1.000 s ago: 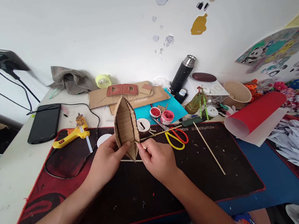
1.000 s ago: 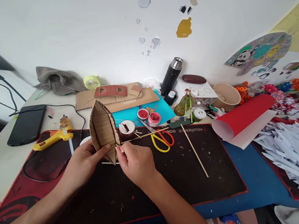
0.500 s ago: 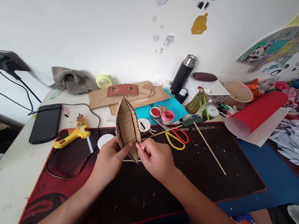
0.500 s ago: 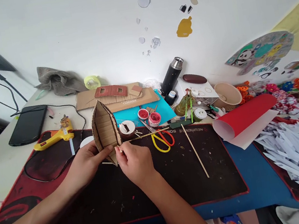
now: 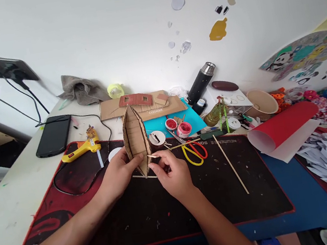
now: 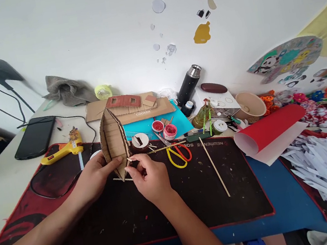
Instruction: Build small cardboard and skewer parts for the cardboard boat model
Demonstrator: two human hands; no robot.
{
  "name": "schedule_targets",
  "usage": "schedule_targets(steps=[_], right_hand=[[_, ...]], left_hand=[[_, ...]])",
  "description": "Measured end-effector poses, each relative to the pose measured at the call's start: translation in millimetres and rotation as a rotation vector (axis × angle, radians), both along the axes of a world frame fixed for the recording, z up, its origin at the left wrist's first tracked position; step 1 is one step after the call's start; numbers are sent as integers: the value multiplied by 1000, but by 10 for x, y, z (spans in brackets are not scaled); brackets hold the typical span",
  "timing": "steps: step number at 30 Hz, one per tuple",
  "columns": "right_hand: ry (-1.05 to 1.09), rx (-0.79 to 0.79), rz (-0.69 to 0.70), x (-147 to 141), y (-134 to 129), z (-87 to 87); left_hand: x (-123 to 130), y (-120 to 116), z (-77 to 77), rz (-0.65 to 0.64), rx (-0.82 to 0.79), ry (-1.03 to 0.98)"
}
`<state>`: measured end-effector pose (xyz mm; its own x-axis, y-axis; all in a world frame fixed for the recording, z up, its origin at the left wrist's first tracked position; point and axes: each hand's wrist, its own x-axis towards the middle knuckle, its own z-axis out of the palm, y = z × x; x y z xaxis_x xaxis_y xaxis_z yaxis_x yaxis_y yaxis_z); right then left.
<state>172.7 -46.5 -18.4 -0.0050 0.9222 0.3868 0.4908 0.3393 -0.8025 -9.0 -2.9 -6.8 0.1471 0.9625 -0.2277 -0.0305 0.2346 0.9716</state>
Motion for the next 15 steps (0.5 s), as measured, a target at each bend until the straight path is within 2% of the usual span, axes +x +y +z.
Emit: schedule_targets(steps=[4, 9, 15], right_hand=[[104, -51, -63, 47, -17, -4], [138, -45, 7, 53, 13, 40], [125, -22, 38, 16, 53, 69]], left_hand=[[-9, 25, -41, -3, -3, -97], [-1, 40, -38, -53, -31, -139], [44, 32, 51, -83, -41, -90]])
